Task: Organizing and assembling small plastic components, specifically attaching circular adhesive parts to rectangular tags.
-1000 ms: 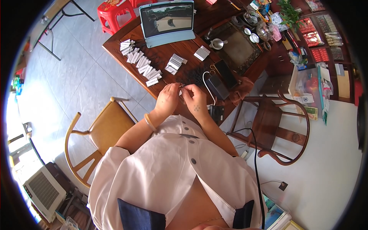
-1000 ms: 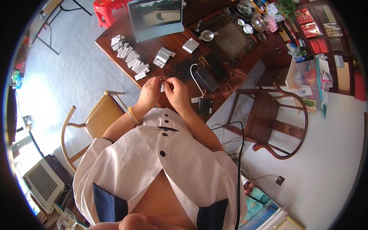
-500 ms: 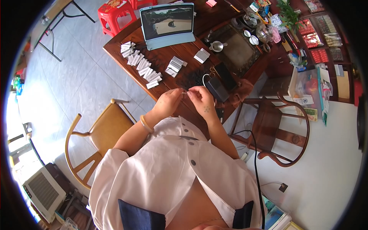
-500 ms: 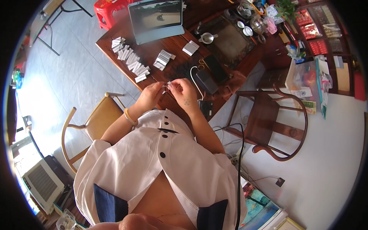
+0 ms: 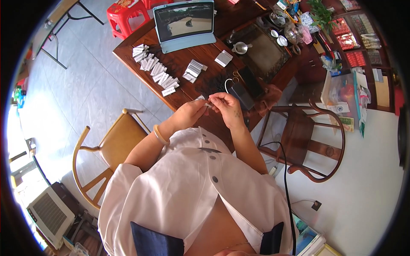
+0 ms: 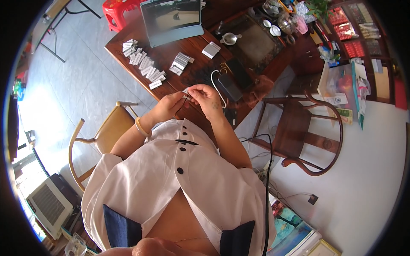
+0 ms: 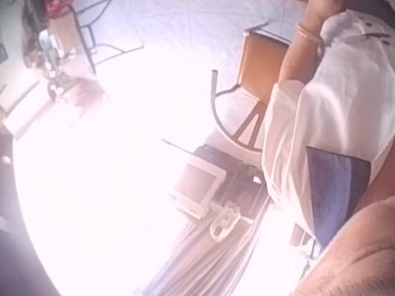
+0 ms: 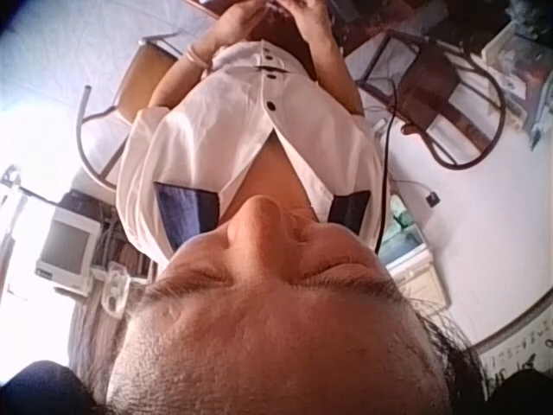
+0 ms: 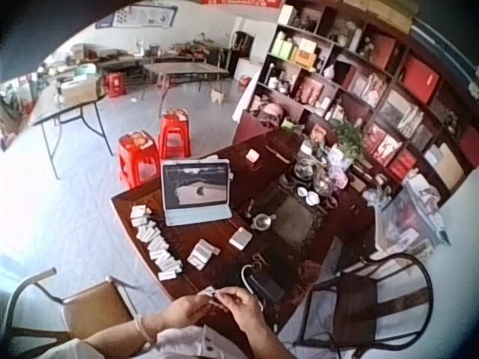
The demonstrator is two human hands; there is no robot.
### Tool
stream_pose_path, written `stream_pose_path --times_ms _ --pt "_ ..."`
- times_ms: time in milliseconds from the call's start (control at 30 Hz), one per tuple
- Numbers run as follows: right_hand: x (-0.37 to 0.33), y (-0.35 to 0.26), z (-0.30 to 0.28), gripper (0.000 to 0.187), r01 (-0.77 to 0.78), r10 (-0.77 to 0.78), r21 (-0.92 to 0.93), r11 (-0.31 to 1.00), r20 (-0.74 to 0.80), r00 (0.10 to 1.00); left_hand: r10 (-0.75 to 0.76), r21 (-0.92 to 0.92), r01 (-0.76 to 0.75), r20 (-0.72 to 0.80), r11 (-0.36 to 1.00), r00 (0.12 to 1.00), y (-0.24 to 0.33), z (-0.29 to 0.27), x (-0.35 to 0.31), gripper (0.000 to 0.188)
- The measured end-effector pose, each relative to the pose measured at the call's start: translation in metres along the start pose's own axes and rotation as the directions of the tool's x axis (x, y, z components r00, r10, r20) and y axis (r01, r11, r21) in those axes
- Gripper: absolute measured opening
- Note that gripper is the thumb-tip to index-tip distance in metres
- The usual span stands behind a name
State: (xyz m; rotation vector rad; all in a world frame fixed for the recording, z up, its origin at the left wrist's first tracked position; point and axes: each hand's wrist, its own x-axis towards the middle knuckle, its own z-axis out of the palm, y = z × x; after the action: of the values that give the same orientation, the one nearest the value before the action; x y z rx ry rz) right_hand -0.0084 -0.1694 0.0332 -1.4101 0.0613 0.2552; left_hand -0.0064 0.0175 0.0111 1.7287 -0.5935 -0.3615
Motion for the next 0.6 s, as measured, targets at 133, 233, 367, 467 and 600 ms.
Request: stream_pose_path --times_ms 133,233,367,467,600 --pt "-0.001 0.003 0.0 0.013 0.132 -0.133 -0.066 0.989 -0.002 0.991 -0.053 -0.055 0.052 -0.007 0.997 0.999 0.004 -0.002 -0.001 0.016" --pt "-0.003 0.001 -0.001 0.013 0.163 -0.162 -0.129 0.978 0.018 0.987 -0.017 0.015 0.017 -0.014 1.0 1.0 0.002 -0.002 -0.001 0.015" --pt "-0.008 -0.005 0.003 0.013 0.258 -0.252 -0.201 0.945 0.054 0.966 0.036 0.127 -0.03 -0.052 0.991 0.998 0.005 -0.003 -0.002 0.016" --pt "-0.01 -0.009 0.005 0.011 0.402 -0.387 -0.294 0.867 0.11 0.915 -0.019 0.091 0.028 -0.097 0.996 0.995 0.014 -0.004 -0.002 0.016" --pt "-0.011 -0.009 0.004 0.014 0.396 -0.375 -0.268 0.878 0.129 0.918 -0.013 0.05 0.018 -0.09 0.999 0.996 0.014 -0.004 -0.003 0.015"
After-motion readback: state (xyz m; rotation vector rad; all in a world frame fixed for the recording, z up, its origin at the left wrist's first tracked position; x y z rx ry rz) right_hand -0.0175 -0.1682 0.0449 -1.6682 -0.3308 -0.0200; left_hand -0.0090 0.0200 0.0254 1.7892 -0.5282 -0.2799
